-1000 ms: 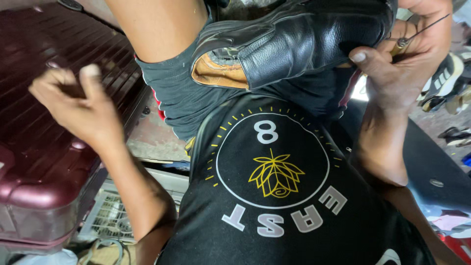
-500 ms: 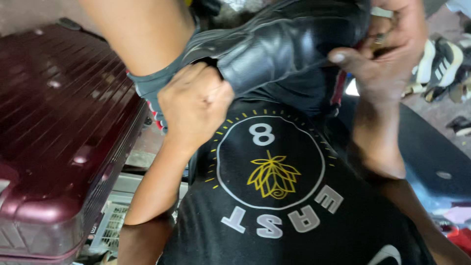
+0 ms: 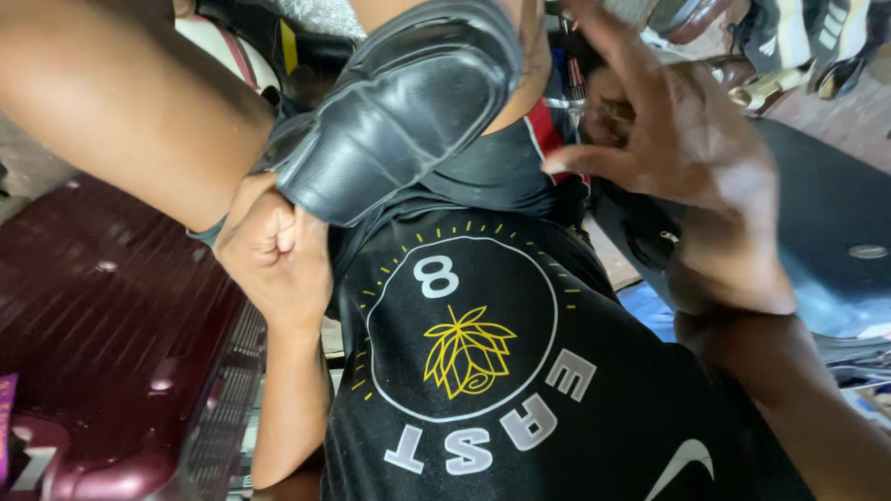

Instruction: The person sits with a black leather shoe on their lap and uses a needle and thread to stitch the shoe's upper. They repeatedly push the needle through the leather and pull the thread to secure the seam.

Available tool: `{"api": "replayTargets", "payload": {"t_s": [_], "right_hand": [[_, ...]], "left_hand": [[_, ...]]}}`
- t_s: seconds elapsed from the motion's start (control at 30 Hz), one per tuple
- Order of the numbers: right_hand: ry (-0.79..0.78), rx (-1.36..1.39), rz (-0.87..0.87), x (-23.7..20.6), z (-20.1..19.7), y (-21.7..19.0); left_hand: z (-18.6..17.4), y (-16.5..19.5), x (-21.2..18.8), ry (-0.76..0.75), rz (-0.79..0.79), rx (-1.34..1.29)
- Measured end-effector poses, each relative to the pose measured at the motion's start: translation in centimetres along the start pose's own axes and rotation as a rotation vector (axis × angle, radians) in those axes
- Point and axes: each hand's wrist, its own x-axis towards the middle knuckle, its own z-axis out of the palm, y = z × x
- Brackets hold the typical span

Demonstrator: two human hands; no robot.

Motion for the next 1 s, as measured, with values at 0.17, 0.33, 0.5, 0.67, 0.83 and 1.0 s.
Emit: {"api": "replayTargets", "payload": {"t_s": [0.17,0.33,0.5,0.67,0.83,1.0], "right_hand": [[0.121,0.208,0.066,0.6,0.9,0.0],[0.18,0.205,0.045,2.5,1.9,-1.4],[0.345,0.608,0.046,1.3,0.9,-0.8],[0.494,0.998,-0.128,2.1,3.8,-2.2],[0.505,0.716,-0.172,5.7,4.8,-4.3],[0.481,0.41,-0.096,7.0,4.3,-5.7]], "left_hand": [[0.4,-0.9,-0.6,0.047,-0.062,-0.039],[0.7,-0.8,-0.6,0.072,-0.097,-0.144],[-1.2,1.6,0.9,-0.194,-0.061,-0.091],[-1.0,2.9,1.9,-0.305,0.132,0.322],[-1.5,1.2,1.7,-0.279,0.053,0.303],[-2.8,0.0,1.6,-0.233,0.0,0.078]]}}
